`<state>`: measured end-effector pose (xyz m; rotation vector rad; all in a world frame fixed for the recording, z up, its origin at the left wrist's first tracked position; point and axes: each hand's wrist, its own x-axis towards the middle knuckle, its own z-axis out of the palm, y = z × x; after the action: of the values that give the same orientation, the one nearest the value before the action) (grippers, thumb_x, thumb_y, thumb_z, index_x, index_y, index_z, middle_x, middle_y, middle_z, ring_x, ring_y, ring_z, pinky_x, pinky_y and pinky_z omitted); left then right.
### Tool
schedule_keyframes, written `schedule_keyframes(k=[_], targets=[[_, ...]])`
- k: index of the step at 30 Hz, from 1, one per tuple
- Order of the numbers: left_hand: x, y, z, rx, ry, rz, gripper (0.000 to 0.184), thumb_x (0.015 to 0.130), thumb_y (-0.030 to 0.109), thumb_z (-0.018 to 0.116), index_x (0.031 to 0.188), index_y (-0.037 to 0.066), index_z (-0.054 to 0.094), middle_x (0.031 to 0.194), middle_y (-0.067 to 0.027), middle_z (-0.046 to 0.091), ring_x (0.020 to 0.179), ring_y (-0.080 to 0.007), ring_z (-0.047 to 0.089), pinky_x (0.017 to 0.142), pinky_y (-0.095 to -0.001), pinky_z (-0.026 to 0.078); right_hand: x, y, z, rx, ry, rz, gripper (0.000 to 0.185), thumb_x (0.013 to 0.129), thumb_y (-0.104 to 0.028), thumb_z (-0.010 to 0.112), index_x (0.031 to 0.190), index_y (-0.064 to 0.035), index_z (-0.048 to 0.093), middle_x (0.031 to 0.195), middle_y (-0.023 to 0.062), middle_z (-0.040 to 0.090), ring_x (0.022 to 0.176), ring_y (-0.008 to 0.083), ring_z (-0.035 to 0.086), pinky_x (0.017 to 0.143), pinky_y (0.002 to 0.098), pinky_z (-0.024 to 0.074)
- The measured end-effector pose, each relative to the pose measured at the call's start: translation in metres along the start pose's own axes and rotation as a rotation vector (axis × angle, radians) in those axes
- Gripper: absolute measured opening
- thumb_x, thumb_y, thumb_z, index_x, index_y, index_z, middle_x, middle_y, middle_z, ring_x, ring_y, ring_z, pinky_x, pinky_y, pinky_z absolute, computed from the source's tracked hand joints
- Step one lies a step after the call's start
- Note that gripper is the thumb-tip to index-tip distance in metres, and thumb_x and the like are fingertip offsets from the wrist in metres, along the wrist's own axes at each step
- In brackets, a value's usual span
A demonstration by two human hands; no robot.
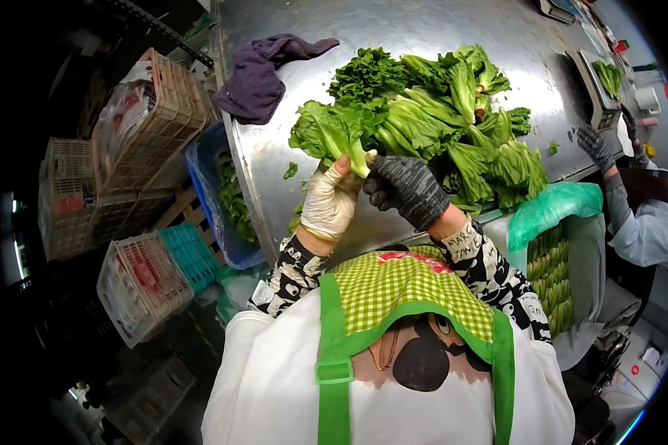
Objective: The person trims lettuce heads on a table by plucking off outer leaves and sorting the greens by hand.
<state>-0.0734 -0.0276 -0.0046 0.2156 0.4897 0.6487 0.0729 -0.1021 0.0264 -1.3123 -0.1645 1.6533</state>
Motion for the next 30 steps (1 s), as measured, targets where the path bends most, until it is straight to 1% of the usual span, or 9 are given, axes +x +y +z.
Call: schedule_keyframes(k=[4, 5, 9, 15, 18, 19, 22, 25, 30], targets=[[-0.006, 0.002, 0.001, 0.082, 0.045, 0.128, 0.036, 0.085, 0.005, 0.065, 0.118, 0.001, 0.052, 0.107, -0.0079, 0.061, 0.098, -0.0197, 0.059, 0.091, -0.0313, 0.048, 0.003, 0.005, 0.001, -0.757, -0.025, -0.853, 0.028, 0.09, -0.022, 0.059, 0.103, 0.0024, 0.063, 0.076, 0.0058, 0.064, 0.064, 0.0122, 0.062, 0.059, 0.0244, 0.0508], [-0.01, 0.001, 0.006, 0.111, 0.045, 0.132, 0.039, 0.084, 0.003, 0.066, 0.119, 0.002, 0.05, 0.106, -0.0062, 0.06, 0.097, -0.0178, 0.058, 0.09, -0.0304, 0.047, 0.0, 0.005, 0.008, -0.497, 0.014, -0.57, 0.025, 0.089, -0.019, 0.061, 0.1, 0.0031, 0.062, 0.08, 0.0082, 0.065, 0.066, 0.012, 0.062, 0.061, 0.025, 0.0505], [-0.017, -0.004, 0.0, 0.152, 0.076, 0.15, 0.041, 0.084, -0.002, 0.063, 0.122, 0.006, 0.051, 0.115, -0.007, 0.058, 0.103, -0.0192, 0.058, 0.09, -0.0311, 0.047, 0.008, 0.014, 0.01, -0.671, 0.053, -0.55, 0.019, 0.087, -0.014, 0.061, 0.096, 0.0022, 0.062, 0.081, 0.0107, 0.064, 0.071, 0.0165, 0.06, 0.064, 0.0295, 0.0489], [-0.015, -0.008, -0.007, 0.362, 0.218, 0.332, 0.036, 0.08, -0.001, 0.068, 0.114, 0.003, 0.057, 0.103, -0.0044, 0.064, 0.093, -0.0136, 0.059, 0.085, -0.0258, 0.045, 0.027, 0.027, 0.007, -0.159, 0.2, -0.465, 0.017, 0.091, -0.017, 0.058, 0.09, -0.0008, 0.063, 0.074, 0.0056, 0.063, 0.065, 0.011, 0.058, 0.06, 0.0262, 0.0467], [-0.015, -0.005, -0.003, 0.403, 0.179, 0.372, 0.037, 0.081, 0.001, 0.068, 0.116, 0.003, 0.057, 0.103, -0.0033, 0.064, 0.093, -0.0127, 0.059, 0.084, -0.026, 0.045, 0.02, 0.015, 0.004, -0.304, 0.104, -0.541, 0.017, 0.092, -0.017, 0.055, 0.089, -0.0022, 0.063, 0.071, 0.0042, 0.063, 0.063, 0.0095, 0.057, 0.059, 0.0243, 0.0462], [-0.018, -0.008, -0.004, 0.427, 0.19, 0.376, 0.035, 0.081, 0.002, 0.068, 0.115, 0.003, 0.057, 0.104, -0.0039, 0.063, 0.092, -0.0137, 0.06, 0.083, -0.0267, 0.046, 0.015, 0.011, 0.002, -0.275, 0.028, -0.364, 0.022, 0.087, -0.012, 0.061, 0.106, -0.0002, 0.06, 0.096, 0.0097, 0.065, 0.075, 0.0183, 0.064, 0.068, 0.0298, 0.0515], [-0.018, -0.011, -0.002, 0.477, 0.2, 0.373, 0.033, 0.082, 0.004, 0.067, 0.113, 0.004, 0.056, 0.106, -0.005, 0.063, 0.09, -0.0155, 0.061, 0.081, -0.0281, 0.047, 0.028, 0.032, -0.008, -1.548, 0.158, -1.43, 0.028, 0.08, -0.009, 0.065, 0.106, -0.0011, 0.06, 0.101, 0.0133, 0.063, 0.084, 0.0273, 0.063, 0.071, 0.0362, 0.0509], [-0.017, -0.008, 0.001, 0.505, 0.2, 0.355, 0.035, 0.082, 0.005, 0.069, 0.114, 0.003, 0.057, 0.104, -0.004, 0.063, 0.091, -0.0138, 0.059, 0.082, -0.0277, 0.046, 0.021, 0.026, 0.001, -1.155, 0.023, -0.921, 0.034, 0.075, -0.006, 0.064, 0.108, -0.0022, 0.058, 0.102, 0.0169, 0.061, 0.09, 0.0345, 0.059, 0.073, 0.0413, 0.0489], [-0.023, -0.016, 0.008, 0.729, 0.303, 0.497, 0.044, 0.078, 0.012, 0.075, 0.116, 0.002, 0.056, 0.103, -0.003, 0.064, 0.093, -0.0131, 0.058, 0.085, -0.0286, 0.046, 0.034, 0.041, -0.007, -1.427, 0.19, -1.144, 0.029, 0.082, -0.008, 0.054, 0.111, -0.0009, 0.057, 0.096, 0.017, 0.061, 0.084, 0.0318, 0.059, 0.073, 0.04, 0.0487]])
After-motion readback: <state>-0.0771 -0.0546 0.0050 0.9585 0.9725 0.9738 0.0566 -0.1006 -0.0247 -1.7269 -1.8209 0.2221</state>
